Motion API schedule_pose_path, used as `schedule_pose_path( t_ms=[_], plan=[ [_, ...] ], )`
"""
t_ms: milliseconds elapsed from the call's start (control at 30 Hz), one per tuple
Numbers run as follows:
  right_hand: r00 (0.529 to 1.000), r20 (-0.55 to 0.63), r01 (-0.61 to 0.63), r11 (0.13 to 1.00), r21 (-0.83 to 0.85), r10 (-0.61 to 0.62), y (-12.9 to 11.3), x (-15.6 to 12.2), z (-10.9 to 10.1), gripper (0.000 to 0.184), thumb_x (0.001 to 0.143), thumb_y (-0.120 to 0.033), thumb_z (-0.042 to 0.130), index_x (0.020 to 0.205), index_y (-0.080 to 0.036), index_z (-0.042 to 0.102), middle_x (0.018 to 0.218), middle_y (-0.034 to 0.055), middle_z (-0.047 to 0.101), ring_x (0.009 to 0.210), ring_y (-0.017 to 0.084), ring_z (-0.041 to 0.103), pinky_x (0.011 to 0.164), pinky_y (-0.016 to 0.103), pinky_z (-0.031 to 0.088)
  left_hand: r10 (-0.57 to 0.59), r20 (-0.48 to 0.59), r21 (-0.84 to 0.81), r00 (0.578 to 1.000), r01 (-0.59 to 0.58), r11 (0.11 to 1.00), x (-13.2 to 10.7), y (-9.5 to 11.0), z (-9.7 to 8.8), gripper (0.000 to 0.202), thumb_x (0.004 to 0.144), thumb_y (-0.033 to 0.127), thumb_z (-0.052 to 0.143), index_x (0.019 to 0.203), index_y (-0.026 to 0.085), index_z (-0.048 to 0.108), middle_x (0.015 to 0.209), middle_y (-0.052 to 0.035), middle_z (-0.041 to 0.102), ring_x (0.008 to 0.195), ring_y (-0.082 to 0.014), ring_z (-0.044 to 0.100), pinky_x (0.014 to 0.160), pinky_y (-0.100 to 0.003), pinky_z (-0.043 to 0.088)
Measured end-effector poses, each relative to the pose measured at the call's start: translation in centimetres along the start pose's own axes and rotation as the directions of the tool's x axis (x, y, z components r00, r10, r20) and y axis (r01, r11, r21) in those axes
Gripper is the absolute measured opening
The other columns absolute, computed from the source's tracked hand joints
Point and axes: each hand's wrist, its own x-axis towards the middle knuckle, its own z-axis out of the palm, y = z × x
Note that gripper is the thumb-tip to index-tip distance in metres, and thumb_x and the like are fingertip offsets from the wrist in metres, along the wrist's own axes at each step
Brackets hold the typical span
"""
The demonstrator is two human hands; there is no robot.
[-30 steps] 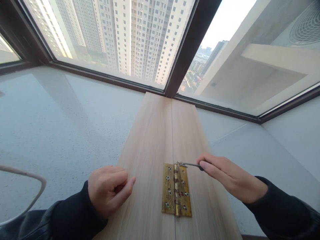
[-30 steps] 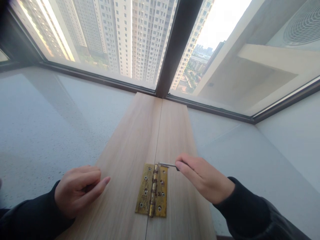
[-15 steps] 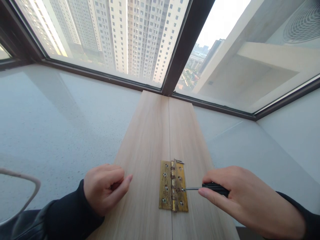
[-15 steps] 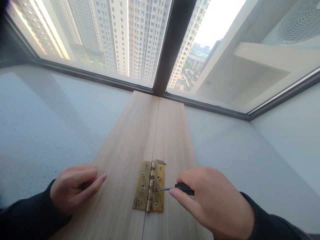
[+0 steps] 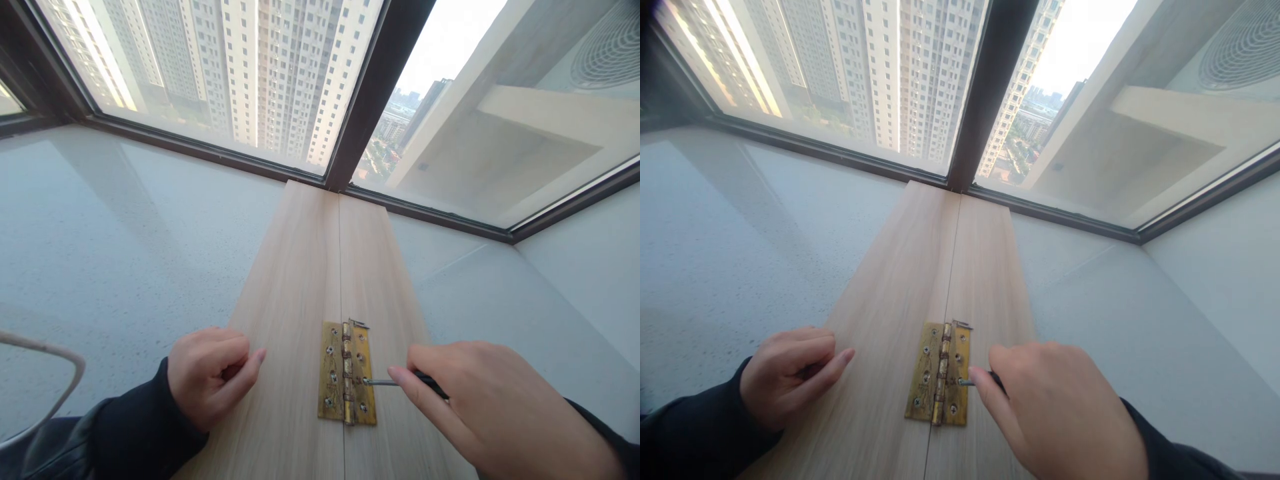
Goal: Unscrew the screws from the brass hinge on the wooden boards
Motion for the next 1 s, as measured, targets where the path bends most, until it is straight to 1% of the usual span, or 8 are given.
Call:
schedule_pose_path(
  t_ms=[100,200,367,533,633,733,833,1000],
  plan=[
    [0.975,-0.105,0.184,0.976,-0.119,-0.196,-1.2,0.2,-0.4,0.04,0.092,-0.028,0.04,0.052,-0.025,0.044,0.038,-0.0021,0.046,0.027,0.014,0.038,0.037,0.034,0.012,0.0,-0.008,-0.014,1.0,0.0,1.0,0.0,0.0,0.0,0.041,0.086,0.023,0.046,0.05,0.017,0.026,0.053,0.006,0.021,0.049,-0.0081,0.024,0.051,-0.025,0.022],
    [0.958,-0.079,0.267,0.959,-0.091,-0.274,-1.6,0.2,-0.6,0.031,0.089,-0.024,0.046,0.057,-0.025,0.045,0.045,-0.0025,0.05,0.03,0.014,0.043,0.034,0.033,0.018,-0.003,-0.013,-0.028,1.0,0.002,1.0,0.0,-0.1,0.1,0.041,0.086,0.023,0.046,0.052,0.017,0.024,0.053,0.0059,0.021,0.05,-0.008,0.023,0.052,-0.025,0.021],
    [0.994,0.008,0.107,0.977,0.183,-0.11,-0.9,-0.4,-0.3,0.012,0.086,-0.031,0.055,0.076,-0.024,0.054,0.063,-0.002,0.061,0.047,0.015,0.057,0.04,0.027,0.037,-0.011,-0.005,-0.051,1.0,0.01,0.999,0.0,0.0,0.1,0.041,0.086,0.023,0.045,0.053,0.017,0.023,0.053,0.0059,0.02,0.05,-0.008,0.022,0.052,-0.025,0.021],
    [0.976,-0.103,-0.116,0.861,0.494,0.19,-1.4,-1.1,0.7,0.024,0.093,-0.037,0.04,0.09,-0.025,0.06,0.083,0.0047,0.066,0.073,0.021,0.064,0.06,0.032,0.052,-0.016,-0.001,-0.055,1.0,0.016,0.998,0.0,0.1,0.1,0.04,0.086,0.022,0.046,0.054,0.017,0.023,0.053,0.0058,0.021,0.05,-0.008,0.022,0.052,-0.026,0.02],
    [0.885,-0.113,-0.175,0.548,0.818,0.452,-2.8,-1.4,2.8,0.02,0.093,-0.031,0.042,0.096,-0.029,0.062,0.084,0.0031,0.063,0.08,0.019,0.062,0.069,0.032,0.053,-0.014,-0.002,-0.048,1.0,0.014,0.999,0.0,0.1,0.0,0.04,0.086,0.022,0.045,0.054,0.017,0.023,0.053,0.0057,0.021,0.049,-0.0079,0.023,0.052,-0.026,0.02],
    [0.711,-0.17,0.093,0.148,0.985,0.682,-4.4,-1.3,5.3,0.017,0.092,-0.025,0.046,0.09,-0.029,0.062,0.064,-0.0011,0.051,0.063,0.014,0.054,0.063,0.031,0.052,-0.011,-0.003,-0.046,1.0,0.01,0.999,0.1,0.3,-0.1,0.04,0.087,0.022,0.045,0.054,0.017,0.023,0.053,0.0056,0.022,0.049,-0.0078,0.024,0.052,-0.026,0.021],
    [0.592,-0.245,0.302,0.072,0.951,0.768,-5.4,-1.0,6.9,0.01,0.086,-0.026,0.055,0.085,-0.026,0.065,0.057,-0.0023,0.045,0.055,0.013,0.048,0.053,0.03,0.048,-0.011,0.017,-0.037,1.0,0.011,0.999,0.2,0.4,-0.3,0.04,0.087,0.021,0.043,0.053,0.016,0.023,0.052,0.0055,0.023,0.049,-0.0078,0.023,0.052,-0.026,0.021],
    [0.574,-0.236,0.264,0.095,0.96,0.784,-5.8,-0.9,6.7,0.014,0.079,-0.034,0.064,0.085,-0.023,0.068,0.06,0.0005,0.051,0.059,0.017,0.055,0.056,0.037,0.05,-0.018,0.019,-0.049,1.0,0.019,0.999,0.2,0.5,-0.4,0.039,0.087,0.021,0.044,0.054,0.016,0.022,0.052,0.0056,0.023,0.05,-0.008,0.023,0.052,-0.026,0.02]
  ],
)
